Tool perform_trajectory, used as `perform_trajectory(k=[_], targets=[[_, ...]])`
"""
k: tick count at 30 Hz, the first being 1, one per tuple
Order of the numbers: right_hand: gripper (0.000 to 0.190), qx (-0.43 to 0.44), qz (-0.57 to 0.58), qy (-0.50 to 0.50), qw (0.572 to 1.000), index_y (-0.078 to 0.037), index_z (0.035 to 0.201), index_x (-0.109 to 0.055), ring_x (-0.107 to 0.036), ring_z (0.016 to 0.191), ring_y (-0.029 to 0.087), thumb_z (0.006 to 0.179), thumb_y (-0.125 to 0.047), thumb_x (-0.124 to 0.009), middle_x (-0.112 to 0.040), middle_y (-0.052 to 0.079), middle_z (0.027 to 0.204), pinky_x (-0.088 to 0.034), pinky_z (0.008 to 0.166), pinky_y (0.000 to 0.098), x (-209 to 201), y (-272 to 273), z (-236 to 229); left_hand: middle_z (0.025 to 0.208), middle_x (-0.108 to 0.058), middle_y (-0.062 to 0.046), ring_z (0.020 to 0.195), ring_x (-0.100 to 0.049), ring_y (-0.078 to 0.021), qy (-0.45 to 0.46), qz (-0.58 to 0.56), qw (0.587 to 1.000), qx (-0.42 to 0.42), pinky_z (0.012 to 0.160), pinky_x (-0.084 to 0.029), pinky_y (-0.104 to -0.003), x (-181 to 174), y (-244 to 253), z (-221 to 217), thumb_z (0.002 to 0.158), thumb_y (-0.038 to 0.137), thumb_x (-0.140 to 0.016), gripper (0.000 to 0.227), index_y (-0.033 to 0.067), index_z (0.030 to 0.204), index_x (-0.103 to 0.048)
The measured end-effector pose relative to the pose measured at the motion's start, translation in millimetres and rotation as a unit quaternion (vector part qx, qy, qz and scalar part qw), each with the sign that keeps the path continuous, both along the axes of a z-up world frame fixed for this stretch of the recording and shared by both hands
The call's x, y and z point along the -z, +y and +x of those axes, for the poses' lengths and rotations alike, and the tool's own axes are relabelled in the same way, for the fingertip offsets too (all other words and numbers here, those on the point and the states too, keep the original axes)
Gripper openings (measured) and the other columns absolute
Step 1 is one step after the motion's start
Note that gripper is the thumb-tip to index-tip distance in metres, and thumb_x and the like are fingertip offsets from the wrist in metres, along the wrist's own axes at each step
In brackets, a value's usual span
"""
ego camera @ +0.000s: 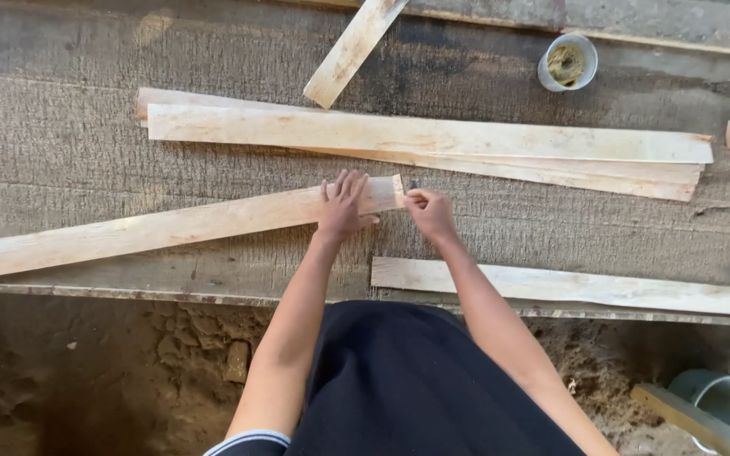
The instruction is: Trimming thin wood strips to size using a utility knife on a wooden workbench.
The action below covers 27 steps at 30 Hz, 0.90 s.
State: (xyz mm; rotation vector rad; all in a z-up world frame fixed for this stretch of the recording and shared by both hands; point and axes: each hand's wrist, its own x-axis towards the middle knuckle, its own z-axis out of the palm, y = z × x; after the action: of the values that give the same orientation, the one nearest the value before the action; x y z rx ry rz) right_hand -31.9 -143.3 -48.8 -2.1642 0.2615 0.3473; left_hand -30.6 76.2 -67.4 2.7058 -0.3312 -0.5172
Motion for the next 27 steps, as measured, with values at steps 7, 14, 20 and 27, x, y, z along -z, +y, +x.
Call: perform_trajectory(k=[7, 14, 20, 27], targets=[[0.05, -0.054, -0.211, 0.068, 0.974, -0.006, 0.12, -0.06, -0.065, 0.111, 0.043, 0.082, -0.03, -0.083, -0.061, 0.018, 0.118, -0.058, 0.093, 0.0559, 15.6, -51.0, -24.9, 0.174, -0.007, -0.008, 0.161, -0.002, -0.0295, 0.036, 0.057, 0.998, -0.009, 0.125, -0.01, -0.063, 15.0, -10.1, -13.3, 0.095, 0.037, -0.071, 0.082, 0.0227, 0.164, -0.028], [0.035, -0.084, -0.214, 0.105, 0.968, -0.003, 0.118, -0.055, -0.066, 0.107, 0.049, 0.095, -0.03, -0.057, -0.062, 0.026, 0.112, -0.056, 0.087, 0.0585, 30.3, -33.5, -32.6, 0.174, -0.003, -0.007, 0.16, -0.006, -0.0343, 0.01, 0.073, 0.997, 0.011, 0.122, -0.02, -0.068, 50.6, -10.8, -12.1, 0.101, 0.028, -0.063, 0.068, 0.0318, 0.162, -0.033], [0.041, -0.068, -0.126, 0.111, 0.983, -0.003, 0.119, -0.053, -0.069, 0.099, 0.054, 0.101, -0.037, -0.04, -0.068, 0.034, 0.096, -0.054, 0.079, 0.0607, 2.1, 9.4, -40.3, 0.174, -0.004, -0.005, 0.159, 0.0, -0.0327, 0.023, 0.088, 0.995, 0.04, 0.12, -0.012, -0.073, 32.7, -28.9, -9.6, 0.093, 0.002, -0.058, 0.079, 0.0366, 0.16, -0.034], [0.038, -0.111, -0.158, 0.14, 0.971, 0.001, 0.117, -0.053, -0.069, 0.095, 0.057, 0.102, -0.028, -0.035, -0.067, 0.036, 0.097, -0.056, 0.078, 0.0622, -44.3, 44.3, -40.9, 0.174, -0.013, -0.004, 0.158, -0.005, -0.0358, 0.033, 0.085, 0.996, 0.017, 0.117, -0.012, -0.077, 37.6, -38.6, -12.4, 0.084, -0.011, -0.05, 0.085, 0.0332, 0.156, -0.045]])
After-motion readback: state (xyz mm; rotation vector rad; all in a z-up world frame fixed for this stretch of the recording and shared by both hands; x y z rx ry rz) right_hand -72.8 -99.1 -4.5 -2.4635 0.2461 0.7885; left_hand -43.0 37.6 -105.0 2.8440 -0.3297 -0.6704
